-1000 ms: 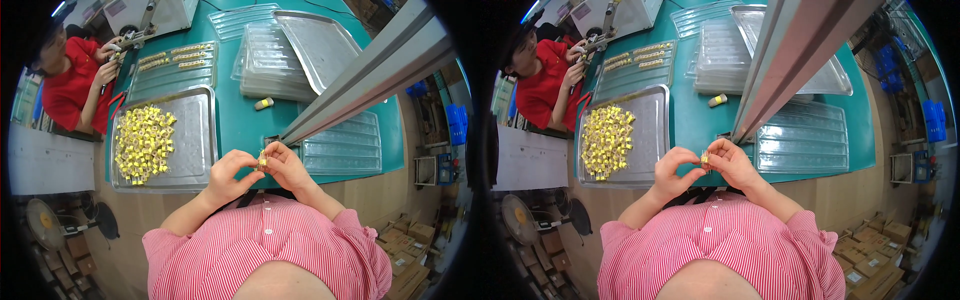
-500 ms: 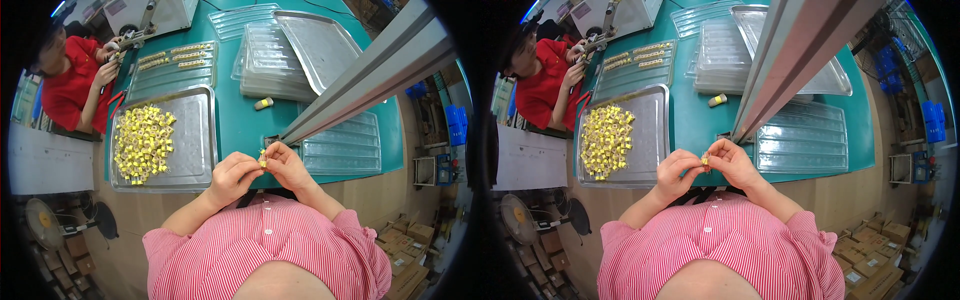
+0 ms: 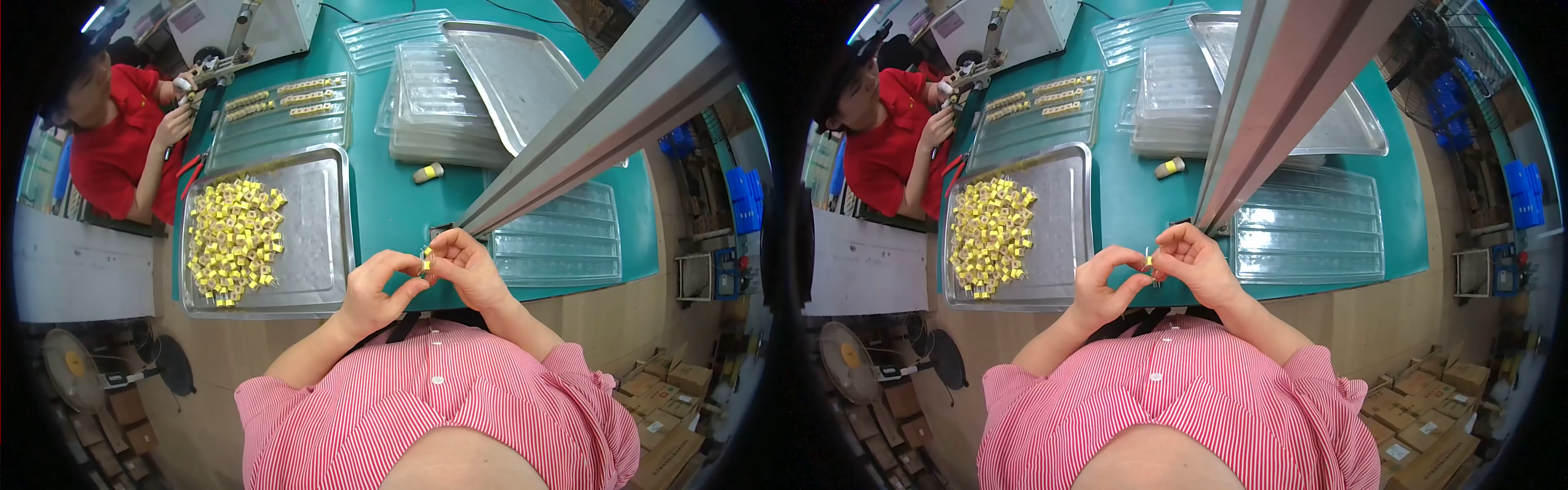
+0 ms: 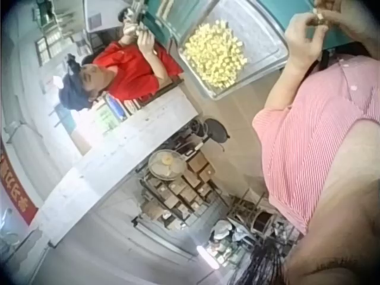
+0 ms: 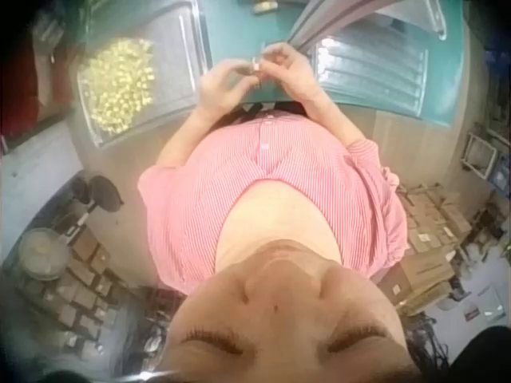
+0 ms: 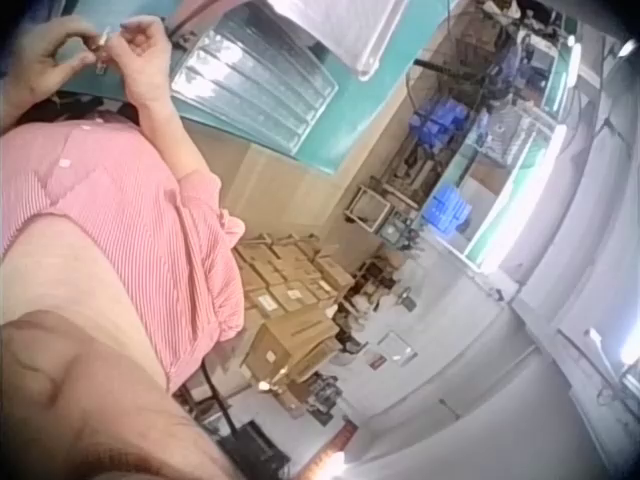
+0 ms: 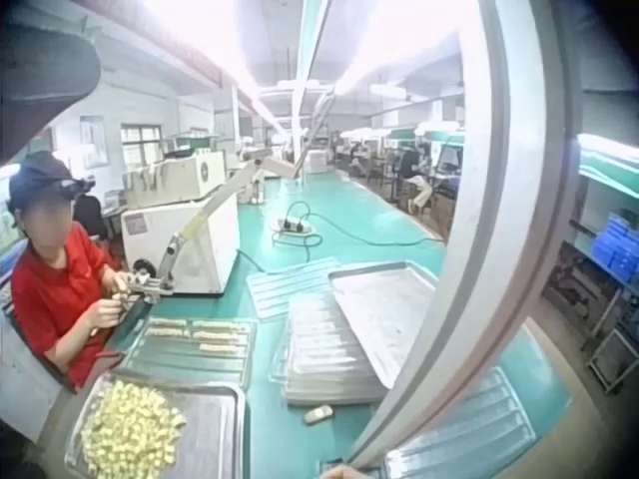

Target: The person assembles small yellow plastic components onto electronic parts by hand at a factory workstation.

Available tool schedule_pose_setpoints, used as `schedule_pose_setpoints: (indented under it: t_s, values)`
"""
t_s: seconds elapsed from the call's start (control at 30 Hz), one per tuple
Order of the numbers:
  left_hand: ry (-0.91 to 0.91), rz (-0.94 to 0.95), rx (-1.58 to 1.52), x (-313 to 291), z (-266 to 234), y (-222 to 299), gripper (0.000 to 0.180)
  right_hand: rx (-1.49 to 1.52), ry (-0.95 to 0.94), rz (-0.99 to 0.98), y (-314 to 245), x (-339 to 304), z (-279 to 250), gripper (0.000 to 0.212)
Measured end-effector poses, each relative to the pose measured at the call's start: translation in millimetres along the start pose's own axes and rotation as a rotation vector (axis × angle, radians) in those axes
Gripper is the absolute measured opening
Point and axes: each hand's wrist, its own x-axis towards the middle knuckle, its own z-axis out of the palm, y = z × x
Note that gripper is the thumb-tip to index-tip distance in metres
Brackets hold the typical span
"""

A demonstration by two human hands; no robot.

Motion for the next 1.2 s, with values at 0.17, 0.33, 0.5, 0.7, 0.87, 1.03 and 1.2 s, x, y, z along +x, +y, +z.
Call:
schedule_pose_setpoints:
  t_s: [0.17,0.33,0.5,0.7,0.87,1.03,1.2]
  values:
    - [0.026,-0.232,-0.253,-8,4,-10,0.012,-0.142,0.035,-0.006,-6,-3,8,0.017]
    - [0.065,-0.439,-0.608,-6,3,-7,0.009,-0.119,-0.039,-0.044,-8,-7,12,0.02]
    - [0.067,-0.475,-0.614,-8,9,-4,0.009,-0.357,-0.031,-0.28,2,-2,5,0.018]
    - [-0.062,-0.147,-0.023,-6,4,2,0.012,-0.191,-0.067,-0.112,-1,-3,9,0.015]
    - [-0.014,0.067,0.127,-4,-1,-2,0.018,-0.045,-0.062,-0.034,3,-1,4,0.014]
    - [0.059,0.156,0.077,-3,2,-6,0.015,0.121,-0.081,0.016,5,-1,4,0.015]
    - [0.038,0.207,0.086,-5,3,-7,0.011,0.117,-0.136,0.024,6,-1,0,0.014]
